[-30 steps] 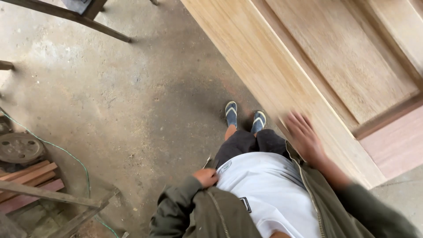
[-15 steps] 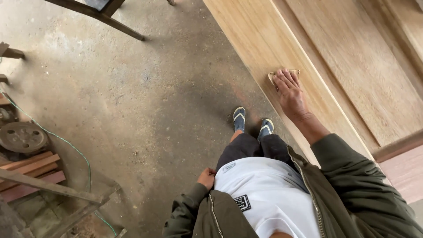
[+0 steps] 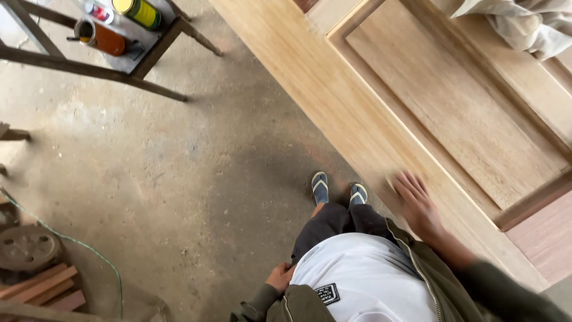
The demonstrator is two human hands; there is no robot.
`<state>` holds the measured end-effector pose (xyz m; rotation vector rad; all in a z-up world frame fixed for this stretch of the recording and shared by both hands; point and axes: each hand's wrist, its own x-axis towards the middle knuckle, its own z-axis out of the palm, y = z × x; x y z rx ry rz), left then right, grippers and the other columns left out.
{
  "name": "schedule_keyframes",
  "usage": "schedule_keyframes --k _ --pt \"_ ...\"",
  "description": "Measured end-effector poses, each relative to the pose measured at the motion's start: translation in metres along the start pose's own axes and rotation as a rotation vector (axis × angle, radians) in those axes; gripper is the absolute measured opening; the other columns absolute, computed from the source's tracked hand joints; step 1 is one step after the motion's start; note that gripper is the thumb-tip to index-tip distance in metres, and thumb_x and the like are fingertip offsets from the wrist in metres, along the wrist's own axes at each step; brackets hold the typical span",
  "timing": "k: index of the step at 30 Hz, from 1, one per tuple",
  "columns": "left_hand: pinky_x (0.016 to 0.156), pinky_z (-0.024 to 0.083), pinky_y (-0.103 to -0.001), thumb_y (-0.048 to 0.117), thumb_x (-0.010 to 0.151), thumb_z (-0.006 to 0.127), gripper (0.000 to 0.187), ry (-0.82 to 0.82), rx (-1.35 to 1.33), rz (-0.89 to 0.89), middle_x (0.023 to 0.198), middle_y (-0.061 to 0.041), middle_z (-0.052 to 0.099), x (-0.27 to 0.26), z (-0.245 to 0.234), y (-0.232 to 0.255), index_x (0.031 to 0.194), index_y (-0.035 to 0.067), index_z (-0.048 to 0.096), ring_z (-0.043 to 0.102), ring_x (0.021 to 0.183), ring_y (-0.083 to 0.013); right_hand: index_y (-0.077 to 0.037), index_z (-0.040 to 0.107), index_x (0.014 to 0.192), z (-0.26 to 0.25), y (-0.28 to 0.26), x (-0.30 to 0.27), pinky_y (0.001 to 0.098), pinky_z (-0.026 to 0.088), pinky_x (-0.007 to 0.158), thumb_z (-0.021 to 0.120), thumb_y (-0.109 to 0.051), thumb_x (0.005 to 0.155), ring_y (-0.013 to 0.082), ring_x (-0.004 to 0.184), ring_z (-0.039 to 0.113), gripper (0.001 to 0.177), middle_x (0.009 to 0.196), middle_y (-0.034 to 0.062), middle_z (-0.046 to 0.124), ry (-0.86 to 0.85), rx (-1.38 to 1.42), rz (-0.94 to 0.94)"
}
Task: Sanding the surfaces and edges of a wooden door using sandpaper and wiping away dust with a cloth
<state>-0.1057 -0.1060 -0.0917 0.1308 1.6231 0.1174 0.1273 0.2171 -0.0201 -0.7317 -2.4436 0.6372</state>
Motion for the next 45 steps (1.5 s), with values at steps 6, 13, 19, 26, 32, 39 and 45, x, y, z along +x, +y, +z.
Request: schedule_keyframes --k 6,13,19,26,32,39,45 --pt "0.077 0.045 -0.031 0.043 0.068 0.054 0.056 0.085 -0.088 0.030 0.105 -0.013 0.060 -0.008 -0.006 0.034 0.109 0.004 0.056 0.057 0.093 -0.0195 0.006 0.047 0.114 0.052 0.032 0.100 0.0435 0.023 0.102 0.042 0.010 0.082 0.0352 0.117 0.037 0.032 0.120 0.0219 0.045 0.033 0.063 -0.062" --pt "0.077 0.042 -0.043 0.006 0.072 0.056 0.024 0.053 -0.930 -0.108 0.092 -0.020 0.060 0.016 -0.016 0.050 0.090 -0.009 0.060 0.053 0.086 -0.0322 0.005 0.045 0.115 -0.042 -0.010 -0.056 0.0404 0.026 0.104 0.044 -0.002 0.085 0.0308 0.120 0.037 0.031 0.124 0.0174 0.042 0.047 -0.078 0.133" --pt "0.076 0.043 -0.044 0.006 0.072 0.059 0.029 0.138 -0.848 -0.155 0.098 -0.023 0.059 0.009 -0.033 0.070 0.095 -0.012 0.057 0.053 0.088 -0.0353 0.007 0.043 0.115 -0.011 0.005 -0.020 0.0453 0.026 0.103 0.042 -0.003 0.086 0.0351 0.119 0.035 0.031 0.124 0.0198 0.041 0.161 -0.061 0.121" --pt "0.076 0.044 -0.043 0.007 0.072 0.059 0.034 0.116 -0.774 -0.136 0.099 -0.024 0.058 0.007 -0.054 0.072 0.097 -0.016 0.055 0.054 0.087 -0.0350 0.003 0.041 0.120 0.067 0.039 0.115 0.0418 0.021 0.104 0.047 0.010 0.080 0.0321 0.119 0.034 0.041 0.123 0.0193 0.042 0.072 -0.040 0.125" --pt "0.076 0.043 -0.042 0.012 0.071 0.058 0.032 0.047 -0.628 -0.097 0.096 -0.023 0.060 0.017 -0.076 0.078 0.092 -0.012 0.059 0.055 0.086 -0.0334 0.000 0.039 0.122 -0.011 0.021 -0.040 0.0433 0.019 0.106 0.039 0.005 0.085 0.0296 0.124 0.031 0.038 0.129 0.0165 0.036 0.180 -0.039 0.287" --pt "0.076 0.043 -0.044 0.011 0.070 0.058 0.033 0.072 -0.632 -0.103 0.095 -0.025 0.059 0.012 -0.089 0.083 0.091 -0.014 0.058 0.055 0.085 -0.0358 0.009 0.042 0.118 0.014 0.019 -0.009 0.0438 0.017 0.106 0.045 0.017 0.079 0.0334 0.123 0.029 0.040 0.126 0.0238 0.037 0.316 -0.163 0.336" --pt "0.063 0.039 -0.041 0.018 0.068 0.059 0.032 0.090 -0.405 -0.046 0.085 -0.019 0.063 0.023 -0.097 0.079 0.086 -0.008 0.063 0.054 0.075 -0.0270 0.005 0.038 0.122 0.035 0.031 0.053 0.0459 0.022 0.103 0.045 0.019 0.076 0.0362 0.121 0.030 0.049 0.125 0.0211 0.039 0.157 -0.183 0.303"
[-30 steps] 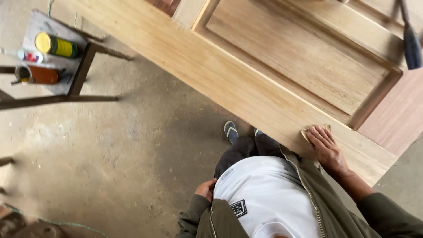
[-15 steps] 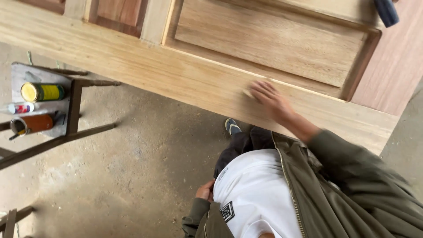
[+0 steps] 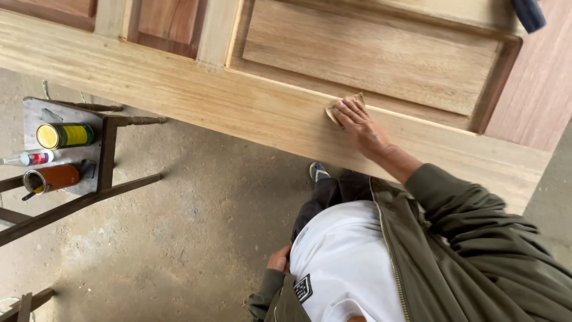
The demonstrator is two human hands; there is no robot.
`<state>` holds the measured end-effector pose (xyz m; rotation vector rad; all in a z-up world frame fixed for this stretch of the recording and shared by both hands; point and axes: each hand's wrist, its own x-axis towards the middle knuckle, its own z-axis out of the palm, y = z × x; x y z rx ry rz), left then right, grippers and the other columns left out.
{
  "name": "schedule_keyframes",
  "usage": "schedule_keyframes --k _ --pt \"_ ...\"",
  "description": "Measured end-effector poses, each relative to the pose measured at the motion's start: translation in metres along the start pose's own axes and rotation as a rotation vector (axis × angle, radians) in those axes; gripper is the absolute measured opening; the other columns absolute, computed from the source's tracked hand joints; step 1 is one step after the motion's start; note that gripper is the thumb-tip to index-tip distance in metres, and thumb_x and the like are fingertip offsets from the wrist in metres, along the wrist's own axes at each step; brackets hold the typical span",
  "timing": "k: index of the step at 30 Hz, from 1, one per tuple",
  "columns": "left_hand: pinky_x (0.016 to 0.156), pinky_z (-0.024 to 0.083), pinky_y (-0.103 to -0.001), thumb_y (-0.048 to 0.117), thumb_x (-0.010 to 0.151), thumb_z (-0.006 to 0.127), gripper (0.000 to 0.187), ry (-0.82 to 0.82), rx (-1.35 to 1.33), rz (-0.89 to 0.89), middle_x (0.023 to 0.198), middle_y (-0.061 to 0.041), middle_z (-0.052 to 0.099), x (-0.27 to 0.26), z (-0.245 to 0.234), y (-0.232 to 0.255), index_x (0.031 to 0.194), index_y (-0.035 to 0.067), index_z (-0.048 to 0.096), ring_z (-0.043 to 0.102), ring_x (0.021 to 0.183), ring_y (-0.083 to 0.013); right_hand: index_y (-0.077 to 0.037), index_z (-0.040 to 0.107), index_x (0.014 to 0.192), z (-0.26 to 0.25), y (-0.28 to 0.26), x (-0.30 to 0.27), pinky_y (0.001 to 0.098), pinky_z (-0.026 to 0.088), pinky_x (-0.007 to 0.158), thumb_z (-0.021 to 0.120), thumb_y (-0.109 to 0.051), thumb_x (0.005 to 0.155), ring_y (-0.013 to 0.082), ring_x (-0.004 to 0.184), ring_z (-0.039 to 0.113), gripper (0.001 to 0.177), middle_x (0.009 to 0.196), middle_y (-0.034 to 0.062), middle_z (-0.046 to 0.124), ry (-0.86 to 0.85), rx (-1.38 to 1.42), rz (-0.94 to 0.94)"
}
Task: Sanding the surfaces and edges of a wooden door using sandpaper and wiping away dust with a cloth
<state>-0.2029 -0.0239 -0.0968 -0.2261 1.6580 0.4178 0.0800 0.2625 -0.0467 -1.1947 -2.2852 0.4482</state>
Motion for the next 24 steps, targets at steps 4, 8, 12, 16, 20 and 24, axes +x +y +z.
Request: schedule_keyframes --k 4,8,12,16,20,24 --pt "0.065 0.042 -0.041 0.013 0.065 0.063 0.029 0.032 -0.103 -0.023 0.085 -0.021 0.062 0.009 -0.003 0.004 0.083 -0.011 0.062 0.056 0.076 -0.0288 0.004 0.038 0.121 -0.056 0.006 -0.057 0.0435 0.022 0.105 0.045 0.016 0.078 0.0345 0.121 0.031 0.045 0.125 0.0215 0.038 -0.016 0.049 0.052" --pt "0.064 0.042 -0.041 0.008 0.066 0.062 0.023 0.068 -0.139 -0.004 0.082 -0.022 0.062 0.007 -0.008 0.003 0.079 -0.011 0.062 0.055 0.074 -0.0287 0.011 0.042 0.118 -0.052 0.021 -0.097 0.0428 0.023 0.105 0.042 0.026 0.073 0.0350 0.121 0.033 0.048 0.126 0.0246 0.039 0.092 -0.073 0.080" --pt "0.061 0.038 -0.042 0.009 0.063 0.064 0.021 0.090 -0.150 -0.025 0.077 -0.021 0.060 0.002 -0.013 0.001 0.070 -0.010 0.058 0.053 0.071 -0.0275 0.012 0.044 0.113 -0.018 -0.008 -0.009 0.0469 0.021 0.105 0.043 0.027 0.072 0.0373 0.117 0.036 0.044 0.120 0.0273 0.043 0.097 0.010 -0.019" --pt "0.071 0.039 -0.034 0.021 0.069 0.051 0.025 -0.043 0.331 0.228 0.092 -0.010 0.062 0.031 -0.037 -0.026 0.084 0.005 0.063 0.053 0.084 -0.0195 0.010 0.049 0.104 0.028 -0.049 0.094 0.0437 0.034 0.091 0.053 0.008 0.082 0.0332 0.099 0.046 0.023 0.104 0.0205 0.051 0.198 0.114 -0.205" --pt "0.061 0.037 -0.033 0.026 0.066 0.058 0.019 -0.003 0.260 0.139 0.073 -0.005 0.058 0.021 -0.032 -0.023 0.066 0.008 0.063 0.046 0.072 -0.0134 0.007 0.040 0.120 0.077 -0.034 0.117 0.0456 0.021 0.102 0.042 0.016 0.078 0.0366 0.119 0.029 0.044 0.124 0.0217 0.041 -0.039 0.043 -0.128" --pt "0.062 0.039 -0.037 0.025 0.068 0.053 0.031 -0.003 0.327 0.131 0.082 -0.012 0.065 -0.017 -0.013 0.003 0.080 0.000 0.066 0.053 0.073 -0.0179 0.009 0.042 0.116 0.028 -0.020 0.057 0.0450 0.027 0.100 0.054 0.008 0.081 0.0368 0.114 0.038 0.037 0.119 0.0240 0.044 0.065 0.130 -0.205"
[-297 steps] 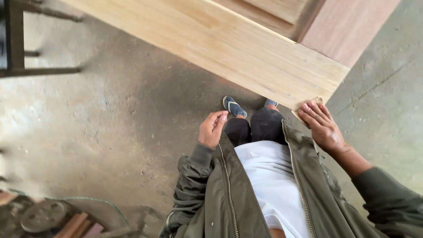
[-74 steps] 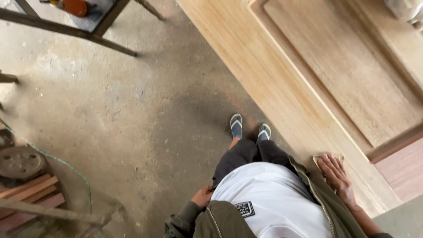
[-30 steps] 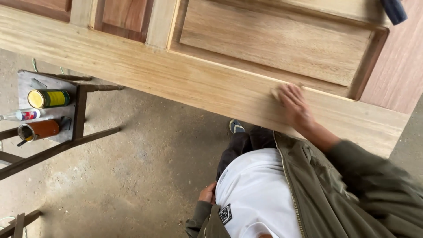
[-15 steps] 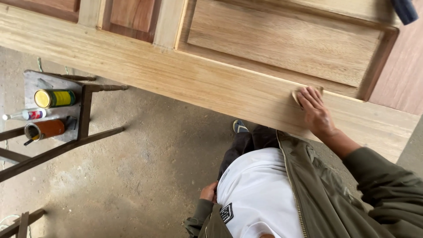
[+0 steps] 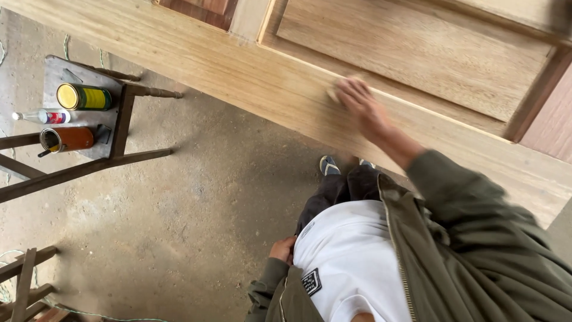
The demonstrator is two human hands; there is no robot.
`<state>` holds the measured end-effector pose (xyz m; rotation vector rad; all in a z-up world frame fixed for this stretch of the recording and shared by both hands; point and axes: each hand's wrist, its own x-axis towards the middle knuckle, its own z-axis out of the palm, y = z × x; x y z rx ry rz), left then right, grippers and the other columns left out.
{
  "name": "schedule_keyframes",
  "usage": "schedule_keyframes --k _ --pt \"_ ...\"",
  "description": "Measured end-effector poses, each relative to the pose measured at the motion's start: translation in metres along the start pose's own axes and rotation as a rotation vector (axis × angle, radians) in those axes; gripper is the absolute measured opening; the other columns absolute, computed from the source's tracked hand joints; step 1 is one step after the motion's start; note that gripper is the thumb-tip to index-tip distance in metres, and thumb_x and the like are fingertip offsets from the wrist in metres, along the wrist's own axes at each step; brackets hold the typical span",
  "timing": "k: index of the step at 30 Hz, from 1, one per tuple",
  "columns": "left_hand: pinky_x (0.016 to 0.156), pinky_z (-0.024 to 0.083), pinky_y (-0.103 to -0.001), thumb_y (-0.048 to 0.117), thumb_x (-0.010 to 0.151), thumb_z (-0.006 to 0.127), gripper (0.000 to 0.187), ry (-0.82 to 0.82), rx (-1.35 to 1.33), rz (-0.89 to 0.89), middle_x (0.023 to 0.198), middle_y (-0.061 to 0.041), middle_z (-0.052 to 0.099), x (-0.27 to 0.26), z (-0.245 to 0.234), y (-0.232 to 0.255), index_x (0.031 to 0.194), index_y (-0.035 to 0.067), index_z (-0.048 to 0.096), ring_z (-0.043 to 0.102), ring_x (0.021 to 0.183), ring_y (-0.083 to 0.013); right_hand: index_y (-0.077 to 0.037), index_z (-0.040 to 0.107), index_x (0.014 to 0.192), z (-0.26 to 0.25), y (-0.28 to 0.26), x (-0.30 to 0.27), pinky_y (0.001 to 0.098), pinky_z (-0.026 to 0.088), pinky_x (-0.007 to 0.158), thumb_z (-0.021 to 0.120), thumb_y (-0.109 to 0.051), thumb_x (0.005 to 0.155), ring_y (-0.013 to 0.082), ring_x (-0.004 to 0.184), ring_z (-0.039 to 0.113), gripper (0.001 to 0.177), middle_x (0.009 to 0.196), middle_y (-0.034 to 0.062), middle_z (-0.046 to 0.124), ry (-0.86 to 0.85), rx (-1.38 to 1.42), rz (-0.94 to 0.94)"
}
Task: Sanding the surfaces and edges of a wooden door using sandpaper and wiping away dust with a cloth
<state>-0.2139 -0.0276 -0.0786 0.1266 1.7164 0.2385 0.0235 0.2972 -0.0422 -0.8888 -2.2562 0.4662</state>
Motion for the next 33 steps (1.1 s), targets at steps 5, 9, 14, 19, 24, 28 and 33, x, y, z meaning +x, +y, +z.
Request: schedule_keyframes --k 5,9,14,19,24,28,33 --pt "0.071 0.043 -0.047 0.008 0.073 0.055 0.025 -0.032 -0.587 -0.193 0.089 -0.023 0.060 0.009 0.009 0.003 0.088 -0.012 0.059 0.055 0.081 -0.0354 0.015 0.047 0.110 -0.105 -0.012 -0.106 0.0478 0.031 0.100 0.051 0.021 0.074 0.0401 0.113 0.042 0.037 0.116 0.0281 0.047 0.011 -0.132 0.107" --pt "0.064 0.041 -0.044 0.006 0.068 0.059 0.019 0.037 -0.632 -0.107 0.078 -0.022 0.061 0.032 0.017 -0.002 0.075 -0.011 0.060 0.055 0.070 -0.0306 0.014 0.044 0.118 -0.123 -0.002 -0.161 0.0428 0.023 0.107 0.039 0.024 0.079 0.0362 0.122 0.035 0.041 0.125 0.0273 0.042 -0.066 -0.231 0.259" --pt "0.089 0.040 -0.044 0.042 0.069 0.071 0.068 -0.043 -0.073 0.084 0.111 -0.022 0.051 0.050 0.016 -0.008 0.115 -0.002 0.047 0.047 0.105 -0.0332 0.006 0.056 0.103 -0.062 0.014 -0.109 0.0396 0.028 0.100 0.034 0.000 0.082 0.0361 0.113 0.045 0.031 0.115 0.0228 0.052 0.063 -0.209 0.071" --pt "0.093 0.035 -0.046 0.056 0.076 0.056 0.079 -0.076 0.086 0.168 0.118 -0.026 0.043 0.033 0.007 -0.008 0.123 -0.004 0.035 0.041 0.111 -0.0362 0.007 0.056 0.099 0.003 -0.014 0.015 0.0413 0.032 0.095 0.039 0.001 0.083 0.0372 0.106 0.049 0.025 0.107 0.0219 0.055 0.108 -0.091 -0.091" --pt "0.081 0.042 -0.035 0.057 0.066 0.047 0.073 -0.177 0.152 0.261 0.115 -0.014 0.052 0.008 -0.030 0.024 0.113 0.002 0.045 0.051 0.101 -0.0212 0.014 0.046 0.111 0.070 -0.009 0.088 0.0485 0.026 0.099 0.046 0.017 0.076 0.0416 0.112 0.039 0.035 0.115 0.0276 0.047 -0.040 -0.009 -0.140" --pt "0.071 0.040 -0.035 0.053 0.064 0.051 0.062 -0.146 0.308 0.212 0.100 -0.011 0.058 0.003 -0.068 0.047 0.103 0.005 0.052 0.053 0.088 -0.0182 0.011 0.046 0.113 0.052 -0.018 0.086 0.0469 0.025 0.100 0.046 0.014 0.079 0.0393 0.116 0.037 0.034 0.120 0.0253 0.044 -0.058 0.027 -0.082" --pt "0.073 0.043 -0.034 0.040 0.071 0.052 0.042 -0.036 0.417 0.266 0.101 -0.007 0.060 0.018 -0.105 0.041 0.108 0.020 0.056 0.056 0.091 -0.0213 0.016 0.048 0.108 -0.013 -0.020 -0.012 0.0503 0.035 0.097 0.053 0.014 0.076 0.0424 0.110 0.045 0.033 0.112 0.0288 0.049 -0.001 -0.032 -0.029"
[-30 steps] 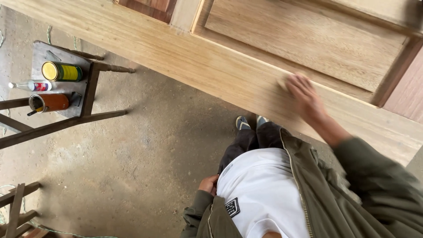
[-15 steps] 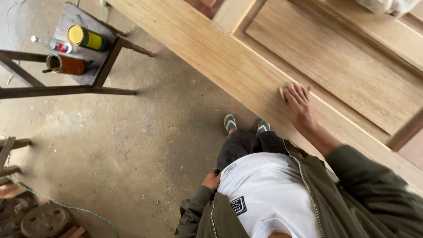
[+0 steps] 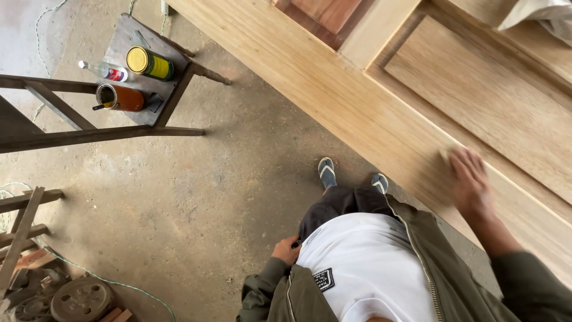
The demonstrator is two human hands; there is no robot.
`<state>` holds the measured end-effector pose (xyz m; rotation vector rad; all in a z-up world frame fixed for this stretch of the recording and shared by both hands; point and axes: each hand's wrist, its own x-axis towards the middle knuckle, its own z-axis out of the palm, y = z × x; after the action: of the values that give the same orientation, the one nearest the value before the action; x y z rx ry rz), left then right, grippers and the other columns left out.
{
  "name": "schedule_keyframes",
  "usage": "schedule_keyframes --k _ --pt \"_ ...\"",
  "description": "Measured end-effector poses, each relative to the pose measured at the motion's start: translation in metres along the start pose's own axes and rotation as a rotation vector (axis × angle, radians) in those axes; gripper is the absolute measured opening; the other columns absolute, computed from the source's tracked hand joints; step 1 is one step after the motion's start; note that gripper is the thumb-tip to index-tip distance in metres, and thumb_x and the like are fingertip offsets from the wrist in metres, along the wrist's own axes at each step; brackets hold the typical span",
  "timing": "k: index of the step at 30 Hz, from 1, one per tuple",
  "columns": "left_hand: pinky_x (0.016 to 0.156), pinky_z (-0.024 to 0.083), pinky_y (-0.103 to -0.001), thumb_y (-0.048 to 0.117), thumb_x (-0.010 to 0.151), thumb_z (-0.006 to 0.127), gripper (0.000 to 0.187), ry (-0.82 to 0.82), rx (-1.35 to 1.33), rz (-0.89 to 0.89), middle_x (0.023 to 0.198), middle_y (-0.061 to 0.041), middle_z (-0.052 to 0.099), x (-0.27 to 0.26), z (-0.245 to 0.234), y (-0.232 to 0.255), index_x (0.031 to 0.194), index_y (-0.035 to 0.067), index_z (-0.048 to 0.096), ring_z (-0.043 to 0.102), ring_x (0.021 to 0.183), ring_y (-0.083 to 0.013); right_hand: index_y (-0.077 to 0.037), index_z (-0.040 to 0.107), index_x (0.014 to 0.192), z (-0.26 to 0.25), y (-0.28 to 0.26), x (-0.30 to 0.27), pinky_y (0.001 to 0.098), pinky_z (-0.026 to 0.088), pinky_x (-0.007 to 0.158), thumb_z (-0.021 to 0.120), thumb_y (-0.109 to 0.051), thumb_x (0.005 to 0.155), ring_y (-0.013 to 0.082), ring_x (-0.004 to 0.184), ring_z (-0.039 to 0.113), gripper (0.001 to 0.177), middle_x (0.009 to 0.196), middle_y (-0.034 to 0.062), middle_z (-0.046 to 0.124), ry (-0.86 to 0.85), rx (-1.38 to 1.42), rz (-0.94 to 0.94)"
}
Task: Sanding the surfaces and edges of a wooden door using sandpaper and wiping away dust with a cloth
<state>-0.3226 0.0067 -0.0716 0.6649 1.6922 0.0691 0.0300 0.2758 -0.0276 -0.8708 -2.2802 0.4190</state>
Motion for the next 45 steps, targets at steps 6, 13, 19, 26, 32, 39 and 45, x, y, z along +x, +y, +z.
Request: schedule_keyframes --k 6,13,19,26,32,39,45 --pt "0.085 0.042 -0.034 0.045 0.075 0.044 0.050 -0.013 0.048 0.063 0.115 -0.009 0.050 0.005 -0.019 -0.029 0.117 0.018 0.048 0.048 0.106 -0.0260 0.019 0.046 0.114 0.026 -0.027 0.060 0.0529 0.027 0.102 0.040 0.030 0.072 0.0443 0.117 0.039 0.044 0.117 0.0305 0.048 0.005 -0.090 0.132" --pt "0.072 0.042 -0.038 0.041 0.076 0.046 0.042 -0.048 -0.024 0.124 0.103 -0.009 0.056 -0.004 -0.040 -0.020 0.108 0.015 0.054 0.054 0.091 -0.0246 0.009 0.045 0.100 0.136 -0.003 0.174 0.0409 0.024 0.086 0.033 0.012 0.086 0.0357 0.096 0.034 0.019 0.103 0.0219 0.043 0.012 0.026 -0.039" --pt "0.076 0.043 -0.039 0.045 0.075 0.044 0.048 -0.061 -0.038 0.048 0.109 -0.009 0.056 0.017 -0.053 -0.024 0.111 0.016 0.053 0.054 0.098 -0.0255 0.016 0.045 0.113 0.057 -0.028 0.094 0.0496 0.029 0.101 0.040 0.025 0.074 0.0414 0.113 0.042 0.040 0.115 0.0278 0.048 -0.004 0.007 0.007" --pt "0.084 0.041 -0.037 0.042 0.074 0.048 0.052 -0.172 -0.195 0.000 0.116 -0.008 0.052 0.008 -0.075 -0.013 0.119 0.015 0.047 0.049 0.107 -0.0218 0.016 0.042 0.119 0.049 -0.022 0.034 0.0488 0.021 0.106 0.040 0.032 0.069 0.0416 0.121 0.033 0.052 0.123 0.0317 0.041 -0.019 -0.123 0.249" --pt "0.090 0.040 -0.040 0.035 0.075 0.065 0.038 -0.062 -0.437 0.018 0.104 -0.009 0.058 0.005 -0.063 -0.027 0.111 0.023 0.055 0.052 0.099 -0.0255 0.012 0.057 0.099 0.141 -0.009 0.181 0.0437 0.035 0.090 0.037 0.007 0.079 0.0413 0.101 0.049 0.029 0.104 0.0256 0.055 0.191 -0.033 -0.122" --pt "0.084 0.044 -0.044 0.038 0.072 0.065 0.044 0.047 0.024 0.164 0.104 -0.018 0.048 0.037 -0.061 -0.051 0.110 0.018 0.055 0.051 0.095 -0.0370 0.007 0.059 0.104 0.122 -0.016 0.142 0.0356 0.031 0.096 0.044 0.004 0.082 0.0334 0.110 0.049 0.027 0.111 0.0201 0.057 0.117 -0.067 -0.084" --pt "0.088 0.041 -0.039 0.043 0.064 0.067 0.045 -0.039 -0.127 0.113 0.103 -0.012 0.056 0.035 -0.064 -0.043 0.102 0.020 0.059 0.050 0.100 -0.0313 0.014 0.057 0.104 0.035 -0.039 0.016 0.0422 0.032 0.100 0.040 0.004 0.088 0.0426 0.112 0.048 0.026 0.112 0.0292 0.054 0.040 -0.181 0.138"
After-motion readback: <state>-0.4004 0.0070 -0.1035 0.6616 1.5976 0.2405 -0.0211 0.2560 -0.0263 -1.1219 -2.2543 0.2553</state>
